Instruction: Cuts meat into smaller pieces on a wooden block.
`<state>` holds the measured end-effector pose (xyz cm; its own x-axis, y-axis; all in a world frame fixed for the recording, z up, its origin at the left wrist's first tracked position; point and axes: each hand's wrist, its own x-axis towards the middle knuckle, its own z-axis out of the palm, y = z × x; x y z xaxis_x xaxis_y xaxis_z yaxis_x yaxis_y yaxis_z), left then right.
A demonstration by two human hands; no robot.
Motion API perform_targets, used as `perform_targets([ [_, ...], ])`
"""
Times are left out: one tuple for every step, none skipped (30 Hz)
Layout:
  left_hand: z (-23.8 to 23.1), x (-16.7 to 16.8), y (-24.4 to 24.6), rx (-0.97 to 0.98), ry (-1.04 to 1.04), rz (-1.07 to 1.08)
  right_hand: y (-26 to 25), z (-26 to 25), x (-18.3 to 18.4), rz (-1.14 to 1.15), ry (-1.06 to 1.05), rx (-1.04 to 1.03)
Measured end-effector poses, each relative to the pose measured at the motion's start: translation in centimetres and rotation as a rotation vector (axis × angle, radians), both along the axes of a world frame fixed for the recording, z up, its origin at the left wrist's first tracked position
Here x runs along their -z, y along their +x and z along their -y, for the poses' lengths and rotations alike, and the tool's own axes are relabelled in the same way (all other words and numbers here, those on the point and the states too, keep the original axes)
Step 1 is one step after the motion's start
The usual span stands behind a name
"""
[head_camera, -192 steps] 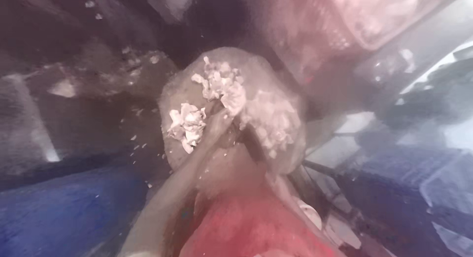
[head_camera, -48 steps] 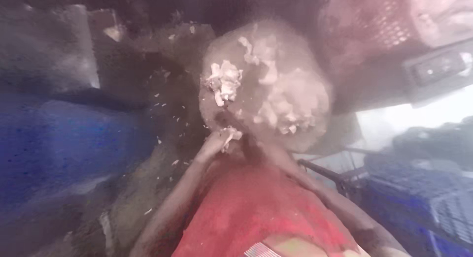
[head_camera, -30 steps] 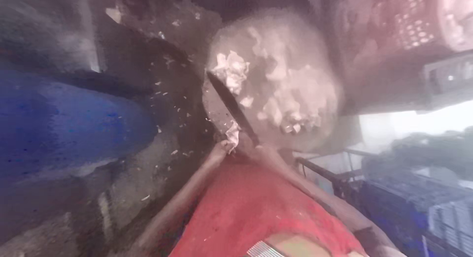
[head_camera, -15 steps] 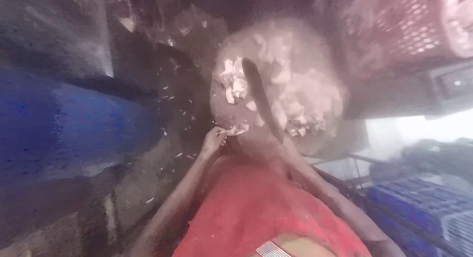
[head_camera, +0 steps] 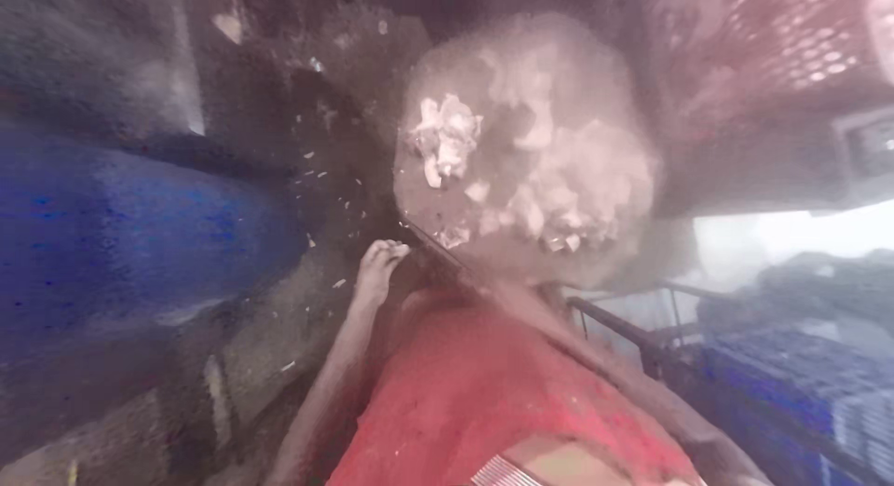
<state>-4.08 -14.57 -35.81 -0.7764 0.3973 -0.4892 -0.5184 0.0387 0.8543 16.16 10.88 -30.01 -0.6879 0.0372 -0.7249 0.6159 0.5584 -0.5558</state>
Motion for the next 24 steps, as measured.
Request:
perform_targets([
  [0.3,-0.3,-1.0,-0.057,0.069,0.034,1.0,-0.7,-0.2,-0.017,0.011,0.033],
  [0.3,-0.6,-1.8,-0.071,0.086,0.05,2.3,-1.3,-0.4,-0.024,0.033,0.072],
  [-0.1,-0.8,-2.5,-0.033,0.049,0.02,3.7,-1.8,-0.4,-0.026,0.076,0.107],
  [-1.2,-1.2,-3.1,0.056,-0.037,-0.049,5.2,-2.4,0.3,-0.042,0.136,0.145],
  [-2.7,-2.0,-3.5,0.201,-0.161,-0.13,7.0,-2.9,1.3,-0.068,0.164,0.203],
  [-4.7,-3.1,-3.6,0.382,-0.307,-0.208,8.7,-3.3,2.5,-0.065,0.183,0.261],
  [-6.9,-3.9,-3.8,0.59,-0.445,-0.269,10.2,-3.6,3.6,-0.039,0.195,0.323],
  [-9.0,-3.5,-3.9,0.77,-0.541,-0.336,11.6,-3.8,4.8,-0.015,0.207,0.383],
  [-10.7,-2.2,-3.7,0.893,-0.61,-0.431,12.4,-3.9,5.4,-0.027,0.203,0.449],
  [-11.9,-0.7,-3.5,0.941,-0.646,-0.522,12.7,-4.0,5.5,-0.051,0.179,0.504],
  [-12.5,-0.4,-3.3,0.958,-0.659,-0.549,12.7,-3.8,5.3,-0.065,0.155,0.54],
  [-12.9,-0.8,-3.5,0.954,-0.649,-0.524,12.4,-3.8,5.0,-0.077,0.134,0.564],
  [-13.2,-1.6,-3.8,0.918,-0.617,-0.456,12.2,-3.9,4.8,-0.091,0.125,0.577],
  [-13.1,-2.6,-3.9,0.849,-0.58,-0.36,12.2,-3.9,4.7,-0.1,0.12,0.57],
  [-12.6,-3.6,-3.7,0.77,-0.547,-0.265,12.3,-3.8,4.6,-0.097,0.114,0.554],
  [-12.0,-4.0,-3.5,0.679,-0.505,-0.203,12.2,-3.8,4.4,-0.092,0.112,0.537],
  [-11.2,-3.9,-3.3,0.591,-0.447,-0.164,11.9,-3.8,4.3,-0.082,0.114,0.521],
  [-10.3,-3.2,-3.1,0.529,-0.391,-0.137,11.7,-3.9,4.3,-0.064,0.118,0.508],
  [-9.4,-2.0,-2.8,0.488,-0.361,-0.115,11.6,-3.9,4.4,-0.055,0.124,0.502],
  [-8.5,-1.0,-2.5,0.451,-0.355,-0.101,11.7,-3.8,4.5,-0.039,0.121,0.496],
  [-8.0,-0.5,-2.5,0.403,-0.338,-0.099,11.6,-3.9,4.5,-0.026,0.112,0.489],
  [-7.7,-0.5,-2.6,0.348,-0.314,-0.108,11.5,-4.0,4.3,-0.012,0.105,0.484],
  [-7.7,-1.3,-2.8,0.297,-0.277,-0.122,11.5,-4.0,4.3,-0.008,0.102,0.481],
  [-7.9,-2.5,-3.3,0.263,-0.245,-0.149,11.6,-4.1,4.5,-0.013,0.103,0.479],
])
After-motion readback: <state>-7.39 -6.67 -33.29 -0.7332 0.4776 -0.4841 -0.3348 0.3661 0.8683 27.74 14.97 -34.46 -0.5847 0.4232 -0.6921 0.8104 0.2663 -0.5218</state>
